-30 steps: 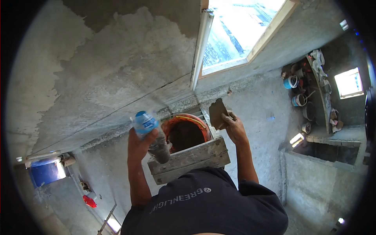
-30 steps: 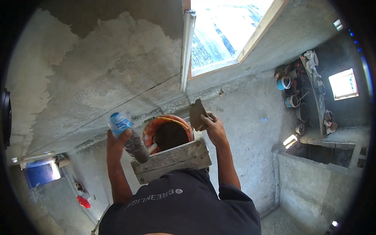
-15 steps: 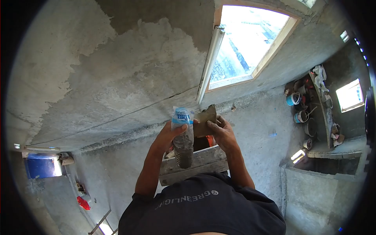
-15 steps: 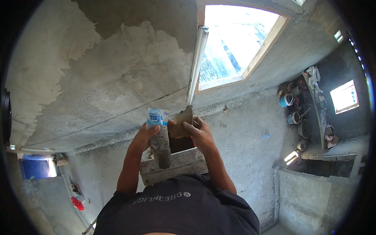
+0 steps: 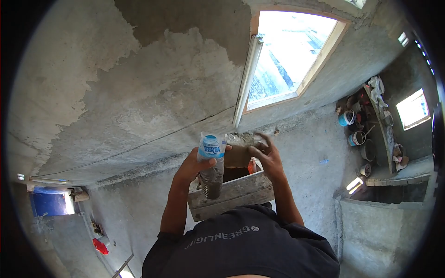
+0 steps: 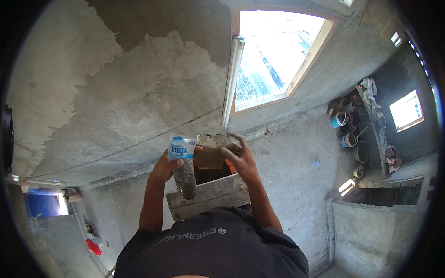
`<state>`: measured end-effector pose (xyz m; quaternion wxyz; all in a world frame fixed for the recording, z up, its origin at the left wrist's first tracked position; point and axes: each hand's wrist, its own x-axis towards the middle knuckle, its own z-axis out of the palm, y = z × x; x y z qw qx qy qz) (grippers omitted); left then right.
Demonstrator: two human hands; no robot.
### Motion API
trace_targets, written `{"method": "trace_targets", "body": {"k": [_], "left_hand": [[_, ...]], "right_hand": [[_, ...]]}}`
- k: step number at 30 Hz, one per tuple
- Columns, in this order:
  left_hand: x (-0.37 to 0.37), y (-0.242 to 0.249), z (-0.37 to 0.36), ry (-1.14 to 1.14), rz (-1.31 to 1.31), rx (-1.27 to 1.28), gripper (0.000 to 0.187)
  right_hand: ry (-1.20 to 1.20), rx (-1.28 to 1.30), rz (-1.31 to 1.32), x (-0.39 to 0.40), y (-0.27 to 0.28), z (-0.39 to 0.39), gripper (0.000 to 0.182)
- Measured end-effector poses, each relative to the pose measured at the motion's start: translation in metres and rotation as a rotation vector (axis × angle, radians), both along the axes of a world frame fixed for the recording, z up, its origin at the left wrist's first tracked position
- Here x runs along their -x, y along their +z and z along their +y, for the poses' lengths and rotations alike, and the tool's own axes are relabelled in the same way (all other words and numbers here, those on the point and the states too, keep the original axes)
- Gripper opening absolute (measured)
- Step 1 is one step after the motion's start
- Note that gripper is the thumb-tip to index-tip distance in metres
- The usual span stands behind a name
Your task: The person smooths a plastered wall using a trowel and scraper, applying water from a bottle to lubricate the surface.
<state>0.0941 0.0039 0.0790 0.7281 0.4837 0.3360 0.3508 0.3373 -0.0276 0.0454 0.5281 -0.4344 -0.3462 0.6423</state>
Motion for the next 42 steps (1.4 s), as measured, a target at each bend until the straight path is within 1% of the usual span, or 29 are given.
{"method": "trace_targets", "body": {"k": [1,2,4,5,6,8,9,11,14,15,17,18,20,21,22,24,25,26,28,29,31,32,34,38,42], "left_hand": [[0.001,0.001,0.001,-0.022,0.043,-0.04,0.06],[0.002,0.002,0.001,-0.044,0.087,-0.078,0.06],[0.002,0.008,0.0,-0.067,0.139,-0.067,0.061],[0.002,0.01,-0.001,-0.089,0.189,-0.05,0.062],[0.005,0.006,0.0,-0.093,0.192,-0.052,0.062],[0.01,-0.004,0.001,-0.129,0.289,-0.11,0.063],[0.009,-0.002,0.001,-0.131,0.291,-0.111,0.063],[0.004,0.006,-0.003,-0.088,0.224,-0.16,0.062],[0.015,-0.022,-0.004,-0.035,0.229,-0.088,0.063],[0.012,-0.018,-0.005,-0.032,0.229,-0.086,0.063],[0.005,-0.004,-0.005,-0.018,0.123,-0.088,0.065],[0.005,-0.001,-0.002,-0.02,0.123,-0.085,0.065],[0.005,0.004,0.002,-0.104,0.252,-0.204,0.079],[0.005,0.004,0.004,-0.114,0.251,-0.199,0.079],[0.006,0.005,0.006,-0.159,0.241,-0.165,0.079],[0.005,0.005,0.009,-0.211,0.232,-0.134,0.079],[0.005,0.005,0.01,-0.218,0.232,-0.129,0.078],[0.007,0.004,0.01,-0.222,0.232,-0.122,0.077],[0.01,0.0,0.011,-0.223,0.254,-0.108,0.078],[0.011,-0.002,0.01,-0.224,0.271,-0.1,0.079],[0.01,-0.005,0.007,-0.185,0.243,-0.102,0.08],[0.01,-0.005,0.007,-0.147,0.213,-0.108,0.081],[0.006,0.0,0.007,-0.145,0.185,-0.105,0.082],[0.001,0.011,0.005,-0.146,0.169,-0.06,0.083],[0.002,0.004,0.007,-0.145,0.173,-0.073,0.083]], "right_hand": [[-0.046,-0.068,-0.011,0.004,0.01,0.0,0.037],[-0.046,-0.072,-0.009,0.004,0.01,0.0,0.037],[0.034,-0.155,-0.131,0.001,0.01,0.001,0.05],[0.065,-0.189,-0.207,-0.001,0.0,0.003,0.053],[0.06,-0.19,-0.205,-0.001,0.001,0.003,0.053],[0.035,-0.255,-0.314,0.0,0.003,0.004,0.052],[0.033,-0.255,-0.313,0.0,0.002,0.004,0.052],[0.049,-0.287,-0.401,-0.002,-0.002,0.004,0.047],[0.091,-0.276,-0.367,-0.004,-0.006,0.003,0.042],[0.095,-0.275,-0.367,-0.004,-0.003,0.003,0.042],[0.06,-0.171,-0.354,-0.005,0.008,0.001,0.038],[0.059,-0.168,-0.353,-0.006,0.011,0.004,0.038],[0.022,-0.058,-0.226,-0.011,0.015,0.009,0.035],[0.061,-0.072,-0.216,-0.013,0.011,0.015,0.032],[0.051,-0.065,-0.215,-0.017,0.01,0.018,0.032],[0.319,-0.156,-0.316,-0.022,0.013,0.021,0.033],[0.327,-0.127,-0.235,-0.02,0.013,0.02,0.031],[0.325,-0.123,-0.231,-0.019,0.013,0.019,0.031],[0.288,-0.209,-0.375,-0.018,0.011,0.019,0.027],[0.29,-0.207,-0.373,-0.017,0.012,0.018,0.027],[0.175,-0.222,-0.426,-0.014,0.017,0.017,0.02],[0.175,-0.223,-0.424,-0.012,0.018,0.016,0.02],[0.083,-0.236,-0.427,-0.008,0.019,0.014,0.016],[0.028,-0.209,-0.438,-0.002,0.011,0.014,0.019],[-0.052,-0.264,-0.414,0.001,0.005,0.014,0.02]]}}
